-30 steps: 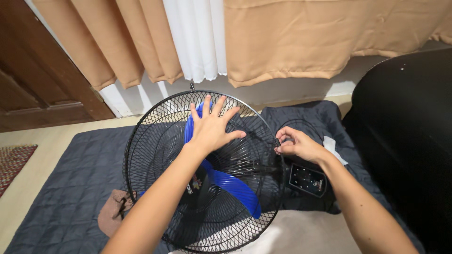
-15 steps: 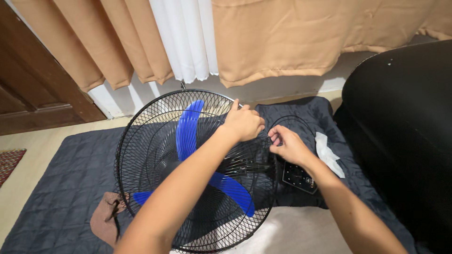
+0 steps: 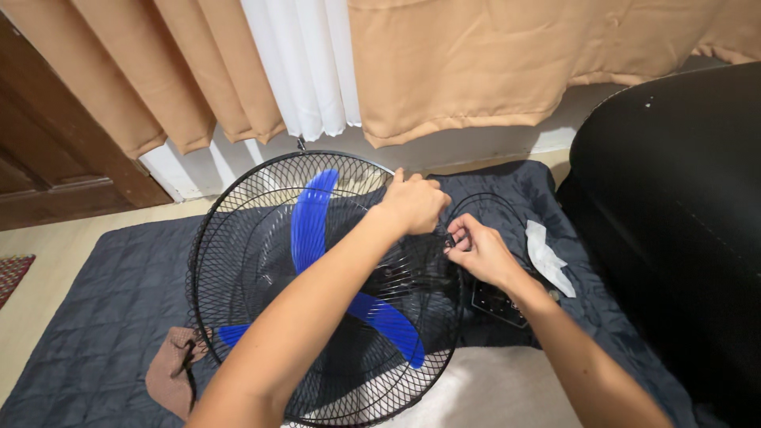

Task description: The person disassembles a table fan by removing the front grille, unscrewing the central hub nut, and detaching the blue fan blades. They then remove the rear hub assembly and wipe the motor housing with a cloth.

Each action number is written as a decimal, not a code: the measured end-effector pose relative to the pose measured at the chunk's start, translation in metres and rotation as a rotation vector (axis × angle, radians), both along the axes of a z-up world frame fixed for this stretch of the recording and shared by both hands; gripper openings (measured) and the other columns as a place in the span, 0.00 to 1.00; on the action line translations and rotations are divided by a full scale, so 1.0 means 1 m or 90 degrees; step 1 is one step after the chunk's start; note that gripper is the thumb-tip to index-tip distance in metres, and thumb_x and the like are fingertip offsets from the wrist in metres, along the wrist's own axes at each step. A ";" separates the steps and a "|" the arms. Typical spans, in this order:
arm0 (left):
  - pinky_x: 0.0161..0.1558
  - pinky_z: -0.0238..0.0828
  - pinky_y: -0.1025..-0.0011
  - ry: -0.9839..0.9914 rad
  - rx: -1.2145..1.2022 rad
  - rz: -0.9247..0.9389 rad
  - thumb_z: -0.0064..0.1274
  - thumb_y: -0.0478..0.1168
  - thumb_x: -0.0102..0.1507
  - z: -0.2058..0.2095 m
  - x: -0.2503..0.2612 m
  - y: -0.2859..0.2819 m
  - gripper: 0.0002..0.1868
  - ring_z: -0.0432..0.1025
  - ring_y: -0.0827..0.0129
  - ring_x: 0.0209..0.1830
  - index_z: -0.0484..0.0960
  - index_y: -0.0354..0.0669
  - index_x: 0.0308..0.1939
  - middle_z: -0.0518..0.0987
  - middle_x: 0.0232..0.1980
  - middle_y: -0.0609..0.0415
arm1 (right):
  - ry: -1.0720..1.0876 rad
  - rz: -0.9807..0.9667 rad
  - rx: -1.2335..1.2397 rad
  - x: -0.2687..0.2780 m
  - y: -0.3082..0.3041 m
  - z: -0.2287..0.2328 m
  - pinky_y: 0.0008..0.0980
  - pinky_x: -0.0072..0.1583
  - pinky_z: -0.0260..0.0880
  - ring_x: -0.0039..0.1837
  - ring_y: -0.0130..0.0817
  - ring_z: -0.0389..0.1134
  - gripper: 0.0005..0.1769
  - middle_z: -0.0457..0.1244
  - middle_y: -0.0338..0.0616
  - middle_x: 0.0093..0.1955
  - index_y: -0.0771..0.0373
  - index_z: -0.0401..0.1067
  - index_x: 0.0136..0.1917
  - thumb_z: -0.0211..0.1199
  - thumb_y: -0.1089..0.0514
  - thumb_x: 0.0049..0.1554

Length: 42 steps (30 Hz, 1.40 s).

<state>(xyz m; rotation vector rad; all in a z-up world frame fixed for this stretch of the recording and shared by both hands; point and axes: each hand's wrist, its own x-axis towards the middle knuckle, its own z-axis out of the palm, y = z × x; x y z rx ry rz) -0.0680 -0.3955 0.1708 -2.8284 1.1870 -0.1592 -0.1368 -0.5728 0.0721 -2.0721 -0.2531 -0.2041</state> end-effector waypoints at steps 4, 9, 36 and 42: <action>0.68 0.52 0.37 0.018 0.008 -0.063 0.58 0.40 0.54 -0.007 0.011 -0.007 0.19 0.72 0.51 0.61 0.85 0.52 0.50 0.79 0.55 0.51 | 0.012 0.050 0.071 -0.004 0.000 -0.001 0.25 0.44 0.72 0.44 0.24 0.72 0.17 0.66 0.38 0.44 0.66 0.67 0.52 0.66 0.68 0.50; 0.61 0.68 0.51 0.050 0.064 -0.105 0.58 0.40 0.55 -0.014 0.020 -0.017 0.19 0.73 0.52 0.61 0.82 0.40 0.50 0.80 0.56 0.44 | 0.051 0.056 0.055 -0.007 -0.001 0.004 0.25 0.45 0.73 0.48 0.26 0.76 0.17 0.70 0.42 0.48 0.66 0.64 0.54 0.60 0.70 0.51; 0.58 0.67 0.44 0.108 0.168 -0.022 0.56 0.40 0.57 0.012 0.006 -0.032 0.20 0.72 0.48 0.63 0.82 0.44 0.54 0.80 0.58 0.44 | 0.055 0.114 0.164 -0.005 -0.003 -0.004 0.29 0.52 0.76 0.53 0.33 0.76 0.17 0.70 0.51 0.49 0.69 0.62 0.55 0.57 0.73 0.52; 0.60 0.65 0.43 0.135 0.191 0.029 0.55 0.38 0.57 0.013 0.009 -0.036 0.19 0.73 0.51 0.63 0.84 0.45 0.53 0.81 0.59 0.45 | 0.059 0.100 0.151 -0.003 -0.005 -0.010 0.28 0.53 0.76 0.53 0.31 0.76 0.19 0.71 0.49 0.51 0.69 0.63 0.59 0.56 0.72 0.54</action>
